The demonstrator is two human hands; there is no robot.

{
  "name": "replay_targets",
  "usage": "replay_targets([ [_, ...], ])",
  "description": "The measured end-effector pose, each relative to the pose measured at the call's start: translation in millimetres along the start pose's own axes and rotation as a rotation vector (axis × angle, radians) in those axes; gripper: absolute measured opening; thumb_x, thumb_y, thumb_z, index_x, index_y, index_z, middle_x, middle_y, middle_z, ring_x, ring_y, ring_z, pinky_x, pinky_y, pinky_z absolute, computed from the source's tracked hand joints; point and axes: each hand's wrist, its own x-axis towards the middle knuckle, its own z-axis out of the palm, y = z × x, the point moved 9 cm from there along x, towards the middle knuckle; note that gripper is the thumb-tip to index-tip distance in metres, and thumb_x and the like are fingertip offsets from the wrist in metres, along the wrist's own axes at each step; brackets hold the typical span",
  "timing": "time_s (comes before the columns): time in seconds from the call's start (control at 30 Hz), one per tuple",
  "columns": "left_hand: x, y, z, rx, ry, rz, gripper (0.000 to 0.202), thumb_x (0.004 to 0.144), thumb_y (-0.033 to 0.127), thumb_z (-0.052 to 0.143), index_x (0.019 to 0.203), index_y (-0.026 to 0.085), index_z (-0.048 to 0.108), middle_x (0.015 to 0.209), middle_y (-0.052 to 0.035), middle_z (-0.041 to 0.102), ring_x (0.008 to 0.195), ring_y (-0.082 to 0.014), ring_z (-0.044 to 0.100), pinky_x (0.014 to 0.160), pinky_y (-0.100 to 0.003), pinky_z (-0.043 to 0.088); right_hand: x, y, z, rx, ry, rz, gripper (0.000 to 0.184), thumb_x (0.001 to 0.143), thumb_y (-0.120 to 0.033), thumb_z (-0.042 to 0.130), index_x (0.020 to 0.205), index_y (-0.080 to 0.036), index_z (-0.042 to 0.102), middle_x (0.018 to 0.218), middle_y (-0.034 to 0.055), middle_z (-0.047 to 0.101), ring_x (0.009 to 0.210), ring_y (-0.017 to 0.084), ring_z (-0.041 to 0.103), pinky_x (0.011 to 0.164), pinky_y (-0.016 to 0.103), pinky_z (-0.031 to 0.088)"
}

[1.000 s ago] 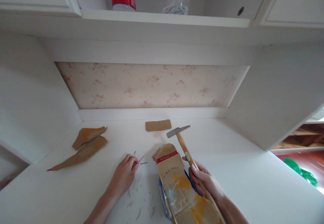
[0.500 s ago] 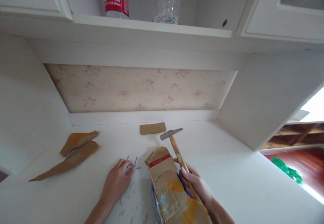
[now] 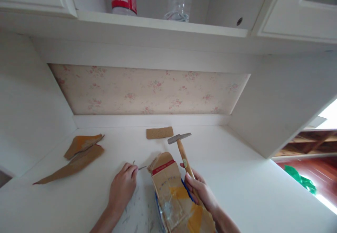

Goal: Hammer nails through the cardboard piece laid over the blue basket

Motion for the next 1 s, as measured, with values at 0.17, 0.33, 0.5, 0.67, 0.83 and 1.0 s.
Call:
replay_targets([
  [0.17, -1.1, 4.6, -0.8, -0.013, 0.052, 0.058, 0.031, 0.098, 0.019, 0.038, 0.086, 0.021, 0.067, 0.091, -0.0041, 0.066, 0.079, -0.0203, 0.070, 0.074, -0.032, 0.052, -2.3, -0.4, -0.3, 0.014, -0.003, -0.006, 0.057, 0.081, -0.050, 0.076, 0.123, -0.015, 0.060, 0.050, -0.0125, 0.049, 0.027, -0.001, 0.032, 0.030, 0.013, 0.019],
  [0.33, -3.1, -2.5, -4.9, -0.085, 0.158, 0.055, 0.026, 0.100, 0.025, 0.039, 0.096, 0.020, 0.064, 0.097, -0.0068, 0.071, 0.086, -0.0225, 0.072, 0.075, -0.034, 0.056, -4.3, -0.3, -4.1, -0.001, 0.002, -0.005, 0.057, 0.080, -0.049, 0.077, 0.123, -0.014, 0.061, 0.050, -0.0122, 0.048, 0.029, 0.000, 0.034, 0.031, 0.014, 0.020],
  [0.5, -9.6, -3.3, -29.7, -0.166, 0.341, 0.073, 0.029, 0.102, 0.035, 0.039, 0.097, 0.020, 0.063, 0.091, -0.0065, 0.076, 0.081, -0.0221, 0.075, 0.074, -0.032, 0.060, -4.0, 1.3, -4.2, -0.040, 0.009, -0.017, 0.062, 0.078, -0.052, 0.078, 0.125, -0.016, 0.059, 0.049, -0.0122, 0.048, 0.030, 0.000, 0.032, 0.032, 0.014, 0.020],
  [0.67, -34.0, 24.2, -68.5, -0.259, 0.511, 0.178, 0.023, 0.101, 0.037, 0.047, 0.097, 0.023, 0.063, 0.085, -0.0028, 0.075, 0.076, -0.0178, 0.075, 0.072, -0.024, 0.060, -9.4, 0.0, 4.2, -0.074, 0.012, -0.067, 0.072, 0.064, -0.046, 0.090, 0.124, -0.019, 0.058, 0.049, -0.0145, 0.046, 0.030, 0.000, 0.033, 0.030, 0.013, 0.027],
  [0.83, -58.9, 71.5, -78.6, -0.468, 0.482, 0.345, 0.014, 0.101, 0.024, 0.048, 0.100, 0.023, 0.062, 0.084, -0.0010, 0.070, 0.071, -0.0124, 0.072, 0.070, -0.017, 0.058, -16.5, -0.9, 13.7, -0.091, 0.004, -0.048, 0.071, 0.067, -0.038, 0.088, 0.126, -0.019, 0.053, 0.055, -0.0156, 0.047, 0.028, 0.001, 0.034, 0.027, 0.014, 0.035],
  [1.0, -68.0, 90.9, -79.0, -0.502, 0.466, 0.448, 0.016, 0.101, 0.014, 0.045, 0.105, 0.019, 0.060, 0.084, -0.0033, 0.069, 0.076, -0.0123, 0.072, 0.073, -0.017, 0.059, -19.4, -2.8, 16.8, -0.102, 0.021, -0.042, 0.074, 0.063, -0.038, 0.090, 0.125, -0.019, 0.053, 0.054, -0.0161, 0.044, 0.031, 0.000, 0.031, 0.028, 0.011, 0.028],
])
